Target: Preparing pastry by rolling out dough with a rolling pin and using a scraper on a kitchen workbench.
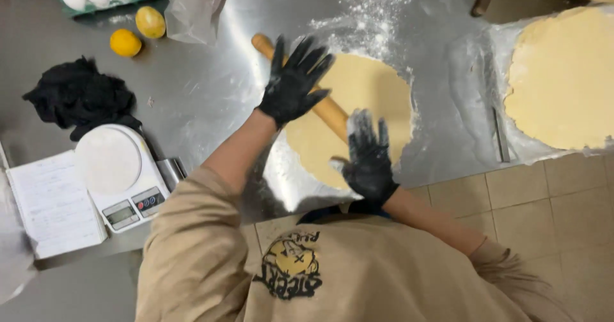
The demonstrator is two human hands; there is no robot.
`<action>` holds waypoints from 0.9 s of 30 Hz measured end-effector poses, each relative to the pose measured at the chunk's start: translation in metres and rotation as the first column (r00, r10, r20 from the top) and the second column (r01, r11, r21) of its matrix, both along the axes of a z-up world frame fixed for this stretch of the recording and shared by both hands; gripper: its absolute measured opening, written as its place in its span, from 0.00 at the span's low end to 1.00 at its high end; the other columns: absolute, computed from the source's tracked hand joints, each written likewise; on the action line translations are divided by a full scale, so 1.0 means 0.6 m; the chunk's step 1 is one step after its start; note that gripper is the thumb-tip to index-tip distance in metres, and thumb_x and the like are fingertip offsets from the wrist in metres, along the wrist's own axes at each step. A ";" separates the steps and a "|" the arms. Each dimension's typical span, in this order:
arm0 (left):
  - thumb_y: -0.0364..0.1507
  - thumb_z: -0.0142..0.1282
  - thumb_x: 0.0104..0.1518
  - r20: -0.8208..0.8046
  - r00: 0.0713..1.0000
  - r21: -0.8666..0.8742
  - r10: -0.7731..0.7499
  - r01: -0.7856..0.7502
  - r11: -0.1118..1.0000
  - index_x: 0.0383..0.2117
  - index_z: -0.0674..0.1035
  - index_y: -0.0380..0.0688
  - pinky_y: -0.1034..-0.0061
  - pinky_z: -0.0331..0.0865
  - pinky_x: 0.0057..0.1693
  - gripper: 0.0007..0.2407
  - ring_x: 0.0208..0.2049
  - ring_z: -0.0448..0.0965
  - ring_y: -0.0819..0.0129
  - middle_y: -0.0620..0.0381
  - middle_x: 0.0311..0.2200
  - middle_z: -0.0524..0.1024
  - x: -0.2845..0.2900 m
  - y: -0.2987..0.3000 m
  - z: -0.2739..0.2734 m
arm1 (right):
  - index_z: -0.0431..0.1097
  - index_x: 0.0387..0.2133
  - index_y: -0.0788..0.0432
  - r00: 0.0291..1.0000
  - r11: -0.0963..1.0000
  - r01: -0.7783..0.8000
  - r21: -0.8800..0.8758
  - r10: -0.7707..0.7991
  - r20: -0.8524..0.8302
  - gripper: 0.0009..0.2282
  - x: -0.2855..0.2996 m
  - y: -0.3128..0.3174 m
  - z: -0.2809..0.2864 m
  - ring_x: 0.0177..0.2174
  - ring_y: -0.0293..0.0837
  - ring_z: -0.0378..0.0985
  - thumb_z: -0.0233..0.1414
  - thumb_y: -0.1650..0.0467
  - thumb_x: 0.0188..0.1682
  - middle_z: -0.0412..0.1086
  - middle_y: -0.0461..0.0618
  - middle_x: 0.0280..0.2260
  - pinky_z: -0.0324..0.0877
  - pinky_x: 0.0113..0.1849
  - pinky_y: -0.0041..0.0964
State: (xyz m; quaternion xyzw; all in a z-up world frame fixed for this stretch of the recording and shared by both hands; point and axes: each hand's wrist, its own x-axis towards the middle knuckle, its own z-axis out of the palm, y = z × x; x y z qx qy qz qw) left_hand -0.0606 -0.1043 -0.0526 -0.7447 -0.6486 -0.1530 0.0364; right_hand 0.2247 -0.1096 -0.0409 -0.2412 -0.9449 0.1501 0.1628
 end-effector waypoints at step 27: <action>0.44 0.64 0.58 -0.015 0.968 0.062 0.252 -0.251 0.966 0.73 0.58 0.47 0.46 0.34 0.74 0.38 0.74 0.49 0.57 0.48 0.72 0.57 -0.024 -0.107 0.092 | 0.71 0.48 0.64 0.985 0.985 0.154 -0.082 -0.160 -0.071 0.24 0.060 0.154 -0.038 0.41 0.63 0.75 0.64 0.65 0.38 0.73 0.62 0.41 0.71 0.42 0.57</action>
